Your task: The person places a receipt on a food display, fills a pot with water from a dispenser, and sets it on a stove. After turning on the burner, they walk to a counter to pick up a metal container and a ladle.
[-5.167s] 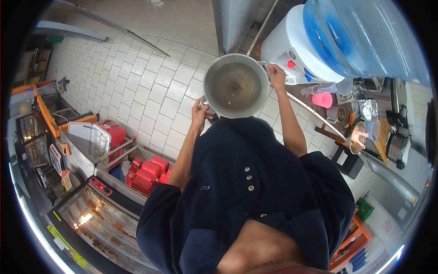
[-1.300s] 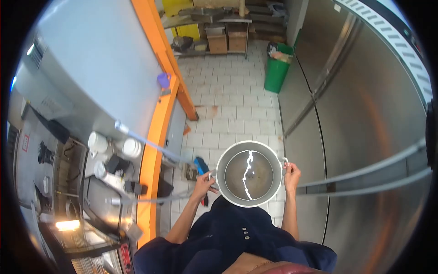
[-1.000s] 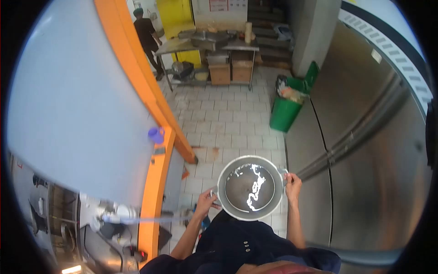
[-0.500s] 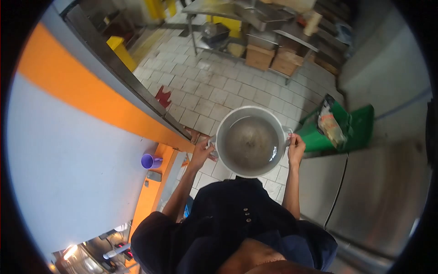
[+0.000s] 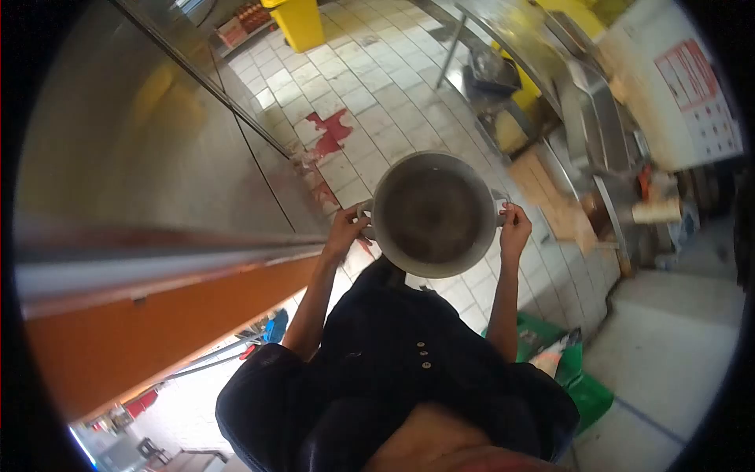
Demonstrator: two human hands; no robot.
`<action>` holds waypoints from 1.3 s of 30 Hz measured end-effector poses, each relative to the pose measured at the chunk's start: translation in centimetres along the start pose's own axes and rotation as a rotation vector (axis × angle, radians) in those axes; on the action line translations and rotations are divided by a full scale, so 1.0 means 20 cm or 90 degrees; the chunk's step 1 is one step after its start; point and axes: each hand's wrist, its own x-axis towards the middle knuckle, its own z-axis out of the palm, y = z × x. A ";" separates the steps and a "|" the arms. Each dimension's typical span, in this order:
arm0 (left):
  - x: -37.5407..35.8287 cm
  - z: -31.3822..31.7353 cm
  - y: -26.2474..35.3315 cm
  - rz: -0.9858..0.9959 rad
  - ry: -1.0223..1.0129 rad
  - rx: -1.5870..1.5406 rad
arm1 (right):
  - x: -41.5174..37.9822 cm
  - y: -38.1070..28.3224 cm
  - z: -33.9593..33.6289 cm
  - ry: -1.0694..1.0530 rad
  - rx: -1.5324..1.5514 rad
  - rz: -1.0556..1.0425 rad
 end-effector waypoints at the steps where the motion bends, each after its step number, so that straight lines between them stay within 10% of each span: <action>1: 0.13 -0.03 0.02 0.004 0.010 -0.009 | 0.14 0.01 0.09 -0.015 0.007 -0.008; 24: 2.69 -1.52 1.15 0.058 0.350 -0.158 | 2.91 -0.94 3.10 -0.322 0.017 -0.168; 39: 3.74 -3.06 1.86 0.126 0.504 -0.232 | 3.67 -1.91 5.30 -0.465 0.083 -0.254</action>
